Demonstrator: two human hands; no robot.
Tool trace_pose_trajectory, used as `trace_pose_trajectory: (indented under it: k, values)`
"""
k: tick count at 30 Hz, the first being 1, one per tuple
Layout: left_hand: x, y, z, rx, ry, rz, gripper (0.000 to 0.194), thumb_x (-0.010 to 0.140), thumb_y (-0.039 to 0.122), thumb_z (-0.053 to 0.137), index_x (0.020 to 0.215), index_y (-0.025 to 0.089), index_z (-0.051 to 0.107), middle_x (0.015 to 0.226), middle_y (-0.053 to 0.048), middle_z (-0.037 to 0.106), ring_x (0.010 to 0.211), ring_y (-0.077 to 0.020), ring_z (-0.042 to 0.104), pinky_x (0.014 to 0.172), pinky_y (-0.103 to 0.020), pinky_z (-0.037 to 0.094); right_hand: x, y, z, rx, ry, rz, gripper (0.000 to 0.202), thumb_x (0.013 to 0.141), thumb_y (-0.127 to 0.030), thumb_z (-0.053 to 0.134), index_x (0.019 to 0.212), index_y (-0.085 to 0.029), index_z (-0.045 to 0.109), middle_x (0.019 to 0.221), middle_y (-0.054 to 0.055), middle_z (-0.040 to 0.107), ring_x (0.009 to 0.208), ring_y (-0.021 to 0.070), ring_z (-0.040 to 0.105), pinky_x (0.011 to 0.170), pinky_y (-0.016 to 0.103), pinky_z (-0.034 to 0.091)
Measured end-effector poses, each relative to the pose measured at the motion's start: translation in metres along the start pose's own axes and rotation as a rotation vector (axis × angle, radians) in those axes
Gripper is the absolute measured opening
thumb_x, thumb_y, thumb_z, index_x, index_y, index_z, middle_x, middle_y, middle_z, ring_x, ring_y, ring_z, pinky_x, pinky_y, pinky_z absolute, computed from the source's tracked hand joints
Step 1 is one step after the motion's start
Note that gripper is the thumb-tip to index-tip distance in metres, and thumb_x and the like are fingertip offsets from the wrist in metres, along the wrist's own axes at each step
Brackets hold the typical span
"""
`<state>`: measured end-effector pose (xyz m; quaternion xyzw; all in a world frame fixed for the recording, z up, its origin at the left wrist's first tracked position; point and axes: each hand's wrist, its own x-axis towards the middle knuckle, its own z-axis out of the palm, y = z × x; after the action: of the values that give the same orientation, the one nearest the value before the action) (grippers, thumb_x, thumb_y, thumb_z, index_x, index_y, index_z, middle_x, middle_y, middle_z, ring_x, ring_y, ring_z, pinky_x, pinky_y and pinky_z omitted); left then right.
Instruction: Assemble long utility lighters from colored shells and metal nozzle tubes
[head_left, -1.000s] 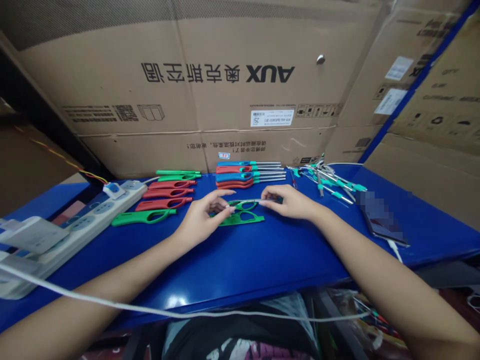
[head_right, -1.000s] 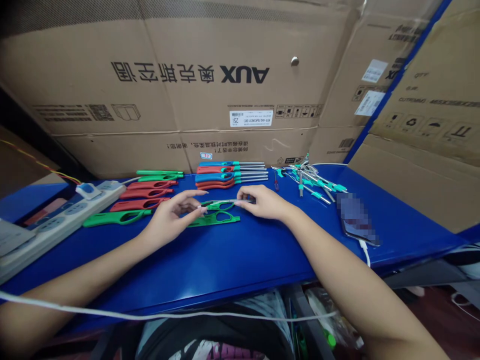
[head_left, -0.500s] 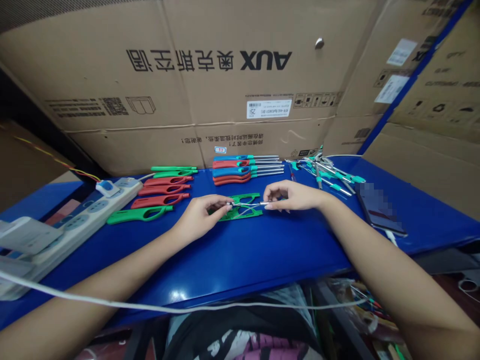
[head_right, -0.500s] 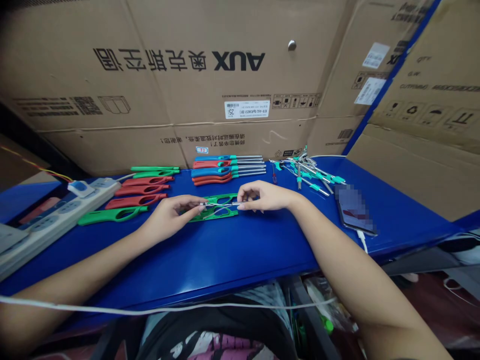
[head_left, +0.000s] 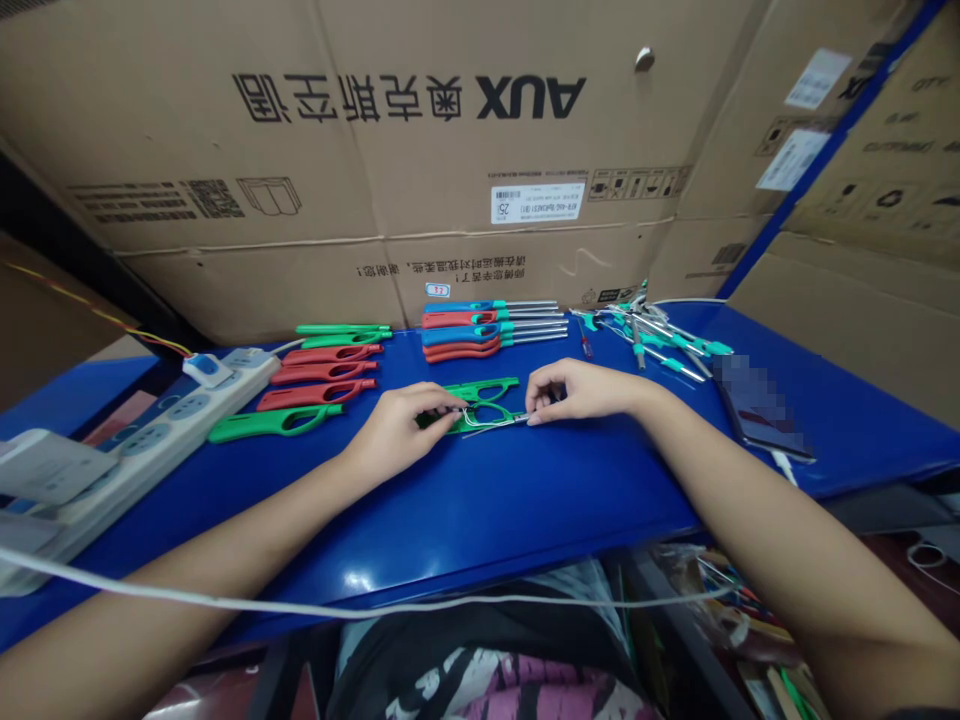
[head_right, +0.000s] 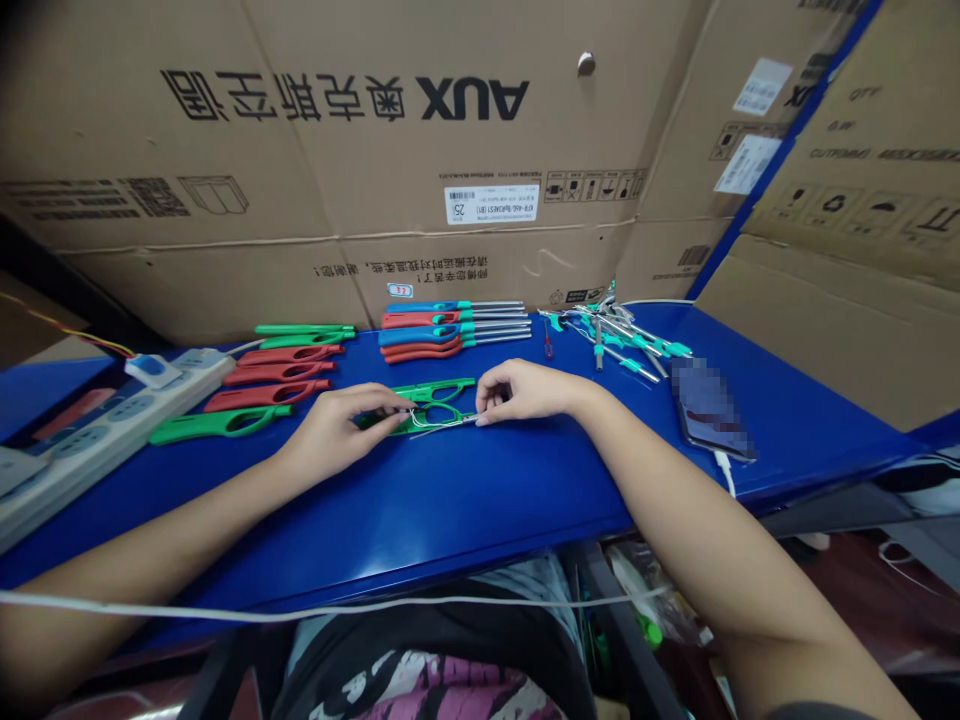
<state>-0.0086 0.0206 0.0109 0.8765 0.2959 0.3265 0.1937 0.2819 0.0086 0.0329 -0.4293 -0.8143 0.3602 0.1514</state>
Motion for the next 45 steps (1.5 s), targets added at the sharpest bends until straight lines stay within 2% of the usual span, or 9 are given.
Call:
trace_pose_trajectory:
  k: [4, 10, 16, 20, 25, 29, 35, 41, 45]
  values:
    - [0.0, -0.0023, 0.0007, 0.011, -0.003, 0.016, 0.02, 0.091, 0.031, 0.061, 0.096, 0.019, 0.077, 0.096, -0.007, 0.076, 0.088, -0.0197, 0.07, 0.08, -0.03, 0.056, 0.0007, 0.0003, 0.0007, -0.023, -0.002, -0.003, 0.027, 0.08, -0.042, 0.072, 0.085, -0.015, 0.071, 0.079, 0.003, 0.066, 0.072, 0.0142, 0.056, 0.066, 0.028, 0.045]
    - [0.0008, -0.0033, 0.0004, 0.015, 0.005, 0.004, 0.021, 0.091, 0.033, 0.062, 0.094, 0.018, 0.076, 0.094, -0.008, 0.076, 0.084, -0.0194, 0.07, 0.076, -0.03, 0.056, 0.0007, 0.0015, -0.0001, -0.046, 0.011, -0.025, 0.027, 0.083, -0.043, 0.069, 0.086, -0.016, 0.07, 0.081, 0.004, 0.067, 0.073, 0.0141, 0.056, 0.068, 0.028, 0.046]
    - [0.001, -0.0025, 0.0007, -0.059, 0.087, -0.138, 0.028, 0.088, 0.04, 0.065, 0.101, 0.018, 0.076, 0.09, -0.007, 0.077, 0.078, -0.0199, 0.07, 0.072, -0.031, 0.057, 0.001, 0.0044, 0.0004, 0.031, 0.031, -0.039, 0.025, 0.091, -0.042, 0.06, 0.094, -0.017, 0.062, 0.087, 0.004, 0.066, 0.077, 0.0145, 0.057, 0.071, 0.029, 0.046]
    - [0.0012, -0.003, 0.002, -0.14, 0.117, -0.203, 0.034, 0.085, 0.043, 0.068, 0.106, 0.017, 0.074, 0.088, -0.007, 0.077, 0.079, -0.0205, 0.071, 0.074, -0.032, 0.059, 0.0019, 0.0046, 0.002, 0.122, 0.04, -0.053, 0.024, 0.089, -0.041, 0.062, 0.097, -0.019, 0.058, 0.086, 0.002, 0.061, 0.077, 0.0135, 0.055, 0.071, 0.028, 0.046]
    - [0.001, -0.0035, 0.0032, -0.139, 0.112, -0.185, 0.032, 0.085, 0.043, 0.068, 0.104, 0.018, 0.075, 0.089, -0.007, 0.077, 0.078, -0.0202, 0.071, 0.074, -0.033, 0.059, 0.0024, 0.0066, 0.0018, 0.109, 0.093, -0.073, 0.029, 0.083, -0.042, 0.07, 0.096, -0.019, 0.058, 0.087, 0.001, 0.059, 0.078, 0.0133, 0.052, 0.074, 0.029, 0.047]
    - [0.0007, -0.0026, 0.0012, -0.115, 0.12, -0.156, 0.03, 0.085, 0.04, 0.068, 0.104, 0.018, 0.076, 0.091, -0.007, 0.077, 0.078, -0.0194, 0.07, 0.073, -0.031, 0.057, 0.0023, 0.0072, 0.0015, 0.068, 0.083, -0.045, 0.03, 0.083, -0.045, 0.07, 0.092, -0.018, 0.062, 0.084, 0.002, 0.061, 0.076, 0.0139, 0.053, 0.072, 0.03, 0.045]
    - [0.0008, -0.0013, -0.0009, -0.035, 0.102, -0.119, 0.027, 0.087, 0.043, 0.066, 0.097, 0.02, 0.078, 0.094, -0.007, 0.078, 0.082, -0.0204, 0.07, 0.075, -0.032, 0.056, 0.0028, 0.0078, 0.0005, 0.058, 0.068, -0.066, 0.031, 0.083, -0.047, 0.069, 0.091, -0.018, 0.067, 0.091, 0.004, 0.066, 0.081, 0.0151, 0.058, 0.075, 0.031, 0.047]
    - [-0.0001, -0.0034, 0.0012, -0.122, 0.093, -0.138, 0.032, 0.088, 0.042, 0.066, 0.108, 0.019, 0.074, 0.092, -0.006, 0.078, 0.081, -0.0199, 0.071, 0.074, -0.03, 0.057, 0.0017, 0.0077, -0.0016, 0.095, 0.054, -0.026, 0.034, 0.086, -0.05, 0.065, 0.094, -0.017, 0.067, 0.083, 0.002, 0.064, 0.068, 0.0115, 0.054, 0.06, 0.025, 0.044]
    - [-0.0007, -0.0044, 0.0012, -0.146, 0.087, -0.113, 0.029, 0.089, 0.039, 0.066, 0.108, 0.018, 0.074, 0.092, -0.005, 0.077, 0.081, -0.0189, 0.071, 0.076, -0.029, 0.056, 0.0007, 0.007, -0.0021, 0.128, 0.033, 0.005, 0.035, 0.088, -0.051, 0.062, 0.094, -0.016, 0.067, 0.077, 0.002, 0.062, 0.065, 0.0116, 0.054, 0.057, 0.025, 0.044]
